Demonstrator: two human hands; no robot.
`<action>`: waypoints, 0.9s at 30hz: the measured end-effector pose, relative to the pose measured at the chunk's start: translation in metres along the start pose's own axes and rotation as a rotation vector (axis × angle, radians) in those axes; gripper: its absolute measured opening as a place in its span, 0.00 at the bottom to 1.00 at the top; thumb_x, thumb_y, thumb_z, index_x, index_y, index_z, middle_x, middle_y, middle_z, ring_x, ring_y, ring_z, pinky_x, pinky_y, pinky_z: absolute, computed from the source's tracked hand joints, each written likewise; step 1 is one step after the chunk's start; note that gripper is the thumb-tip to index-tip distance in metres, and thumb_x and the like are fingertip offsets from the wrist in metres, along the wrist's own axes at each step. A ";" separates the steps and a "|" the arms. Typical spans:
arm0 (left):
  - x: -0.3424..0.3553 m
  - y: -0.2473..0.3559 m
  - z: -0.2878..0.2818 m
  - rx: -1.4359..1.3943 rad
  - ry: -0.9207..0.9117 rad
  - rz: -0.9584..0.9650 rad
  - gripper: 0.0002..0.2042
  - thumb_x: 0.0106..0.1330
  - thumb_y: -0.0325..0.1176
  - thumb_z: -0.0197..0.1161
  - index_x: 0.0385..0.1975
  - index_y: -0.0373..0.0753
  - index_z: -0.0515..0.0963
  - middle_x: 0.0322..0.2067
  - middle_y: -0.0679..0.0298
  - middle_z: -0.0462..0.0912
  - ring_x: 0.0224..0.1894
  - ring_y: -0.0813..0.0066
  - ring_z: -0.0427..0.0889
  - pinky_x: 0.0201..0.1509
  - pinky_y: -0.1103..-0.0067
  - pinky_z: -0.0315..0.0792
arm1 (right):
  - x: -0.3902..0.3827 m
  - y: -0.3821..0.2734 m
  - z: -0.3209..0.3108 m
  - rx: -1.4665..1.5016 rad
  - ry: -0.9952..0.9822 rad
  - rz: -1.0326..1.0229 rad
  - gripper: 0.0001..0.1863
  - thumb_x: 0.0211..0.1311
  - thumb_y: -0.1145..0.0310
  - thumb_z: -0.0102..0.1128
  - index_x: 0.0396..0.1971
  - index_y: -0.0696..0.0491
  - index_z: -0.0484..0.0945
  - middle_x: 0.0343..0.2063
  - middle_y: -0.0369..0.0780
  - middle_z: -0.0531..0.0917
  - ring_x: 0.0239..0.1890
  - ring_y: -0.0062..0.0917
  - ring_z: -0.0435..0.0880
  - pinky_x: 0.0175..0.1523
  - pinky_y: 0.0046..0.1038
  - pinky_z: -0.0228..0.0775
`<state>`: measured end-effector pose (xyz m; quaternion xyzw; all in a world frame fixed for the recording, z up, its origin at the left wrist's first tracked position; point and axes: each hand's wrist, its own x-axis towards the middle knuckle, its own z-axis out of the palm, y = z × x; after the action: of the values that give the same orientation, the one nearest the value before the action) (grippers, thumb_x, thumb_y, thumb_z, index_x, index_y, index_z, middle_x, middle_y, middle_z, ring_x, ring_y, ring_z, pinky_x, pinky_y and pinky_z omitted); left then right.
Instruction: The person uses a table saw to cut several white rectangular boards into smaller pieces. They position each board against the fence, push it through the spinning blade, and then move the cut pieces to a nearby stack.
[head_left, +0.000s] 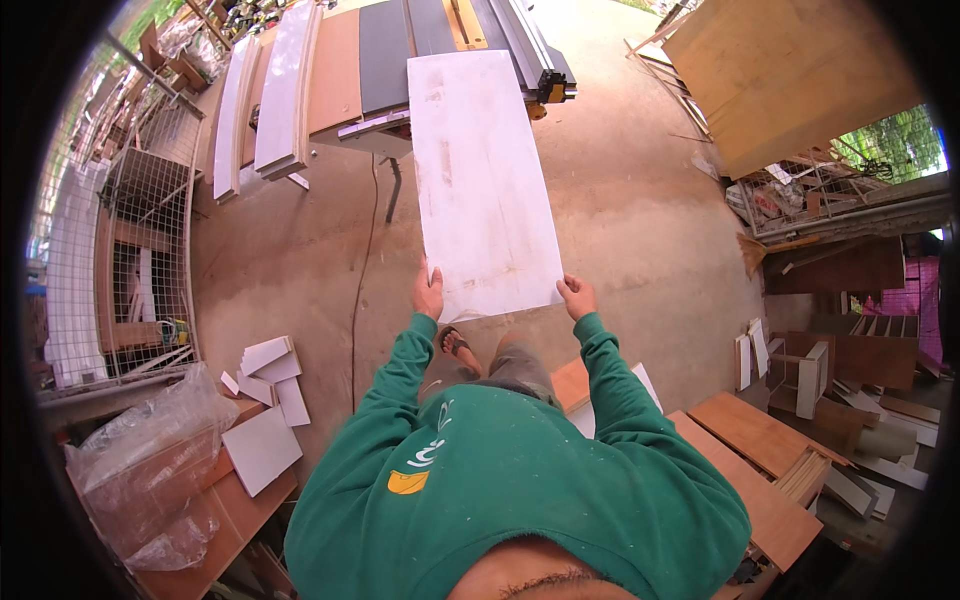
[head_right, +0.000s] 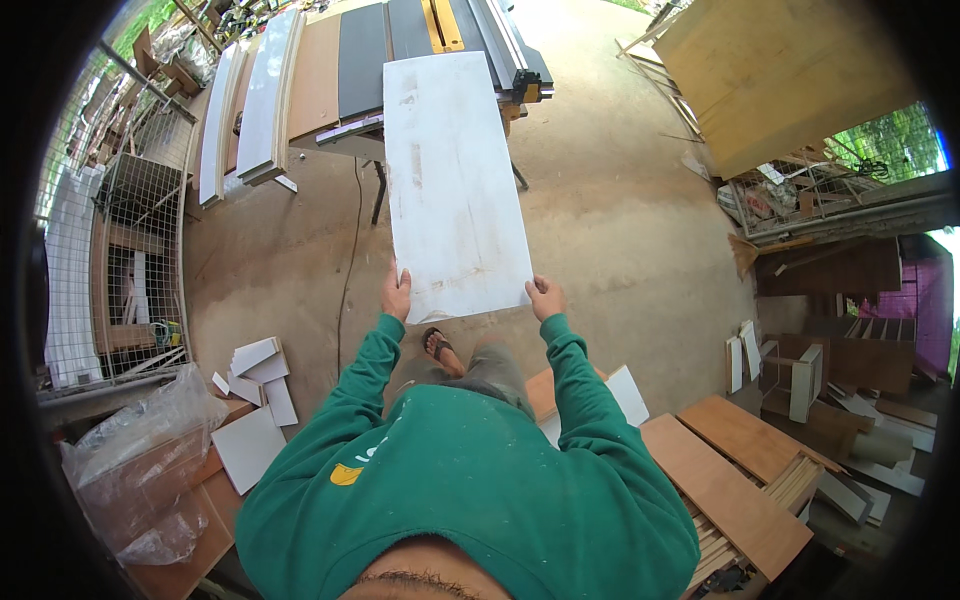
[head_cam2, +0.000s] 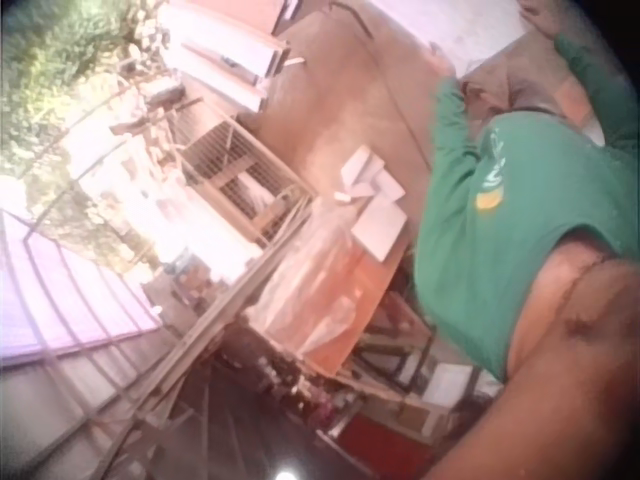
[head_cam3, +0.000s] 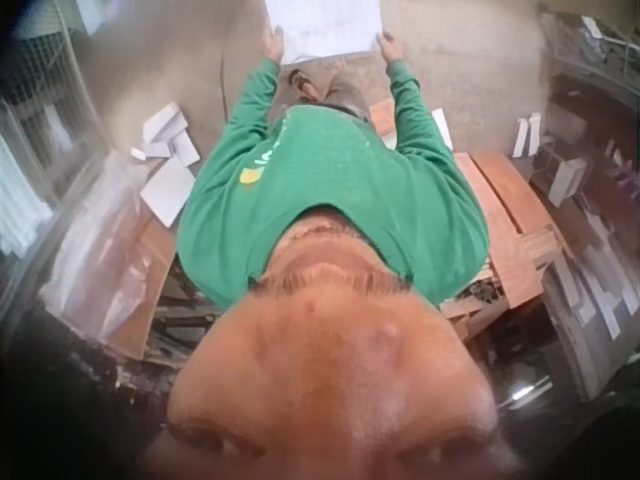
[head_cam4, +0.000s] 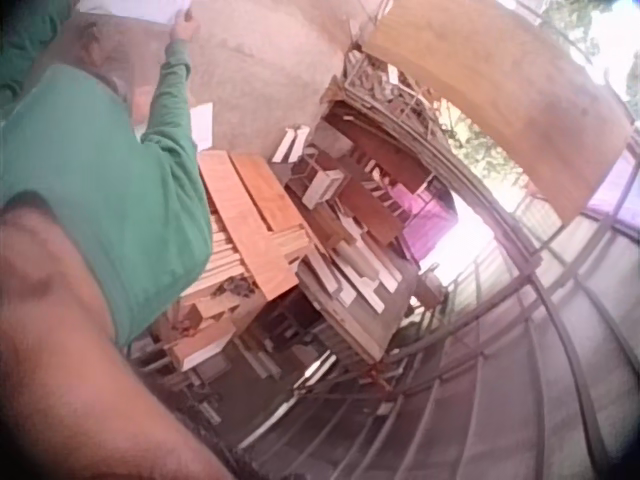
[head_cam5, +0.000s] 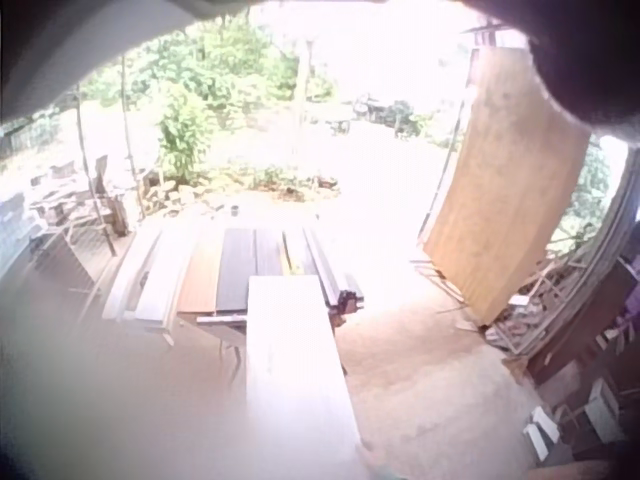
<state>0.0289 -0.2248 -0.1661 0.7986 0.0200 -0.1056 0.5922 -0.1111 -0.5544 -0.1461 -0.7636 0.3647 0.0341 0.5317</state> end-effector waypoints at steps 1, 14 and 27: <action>0.000 0.000 0.000 0.014 -0.011 -0.017 0.27 0.77 0.40 0.54 0.73 0.41 0.60 0.65 0.48 0.72 0.66 0.59 0.73 0.69 0.71 0.65 | -0.004 -0.017 -0.008 -0.151 -0.044 0.083 0.27 0.65 0.60 0.67 0.57 0.62 0.78 0.52 0.50 0.84 0.53 0.31 0.84 0.60 0.30 0.73; 0.013 0.016 0.038 -0.034 -0.045 -0.061 0.30 0.77 0.41 0.54 0.74 0.36 0.57 0.69 0.47 0.66 0.71 0.58 0.66 0.73 0.71 0.60 | 0.267 -0.259 0.017 -1.106 -0.152 -0.579 0.31 0.70 0.54 0.56 0.67 0.56 0.67 0.70 0.48 0.66 0.74 0.40 0.60 0.74 0.43 0.56; -0.003 0.055 0.046 -0.145 -0.036 -0.219 0.32 0.76 0.40 0.58 0.73 0.31 0.56 0.69 0.46 0.67 0.70 0.64 0.67 0.72 0.73 0.60 | 0.430 -0.397 0.064 -1.805 -0.396 -0.638 0.70 0.44 0.21 0.62 0.77 0.54 0.45 0.78 0.44 0.47 0.80 0.32 0.45 0.81 0.46 0.36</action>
<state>0.0276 -0.2843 -0.1267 0.7446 0.1041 -0.1821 0.6337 0.4607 -0.6574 -0.0506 -0.9269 -0.1182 0.2827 -0.2169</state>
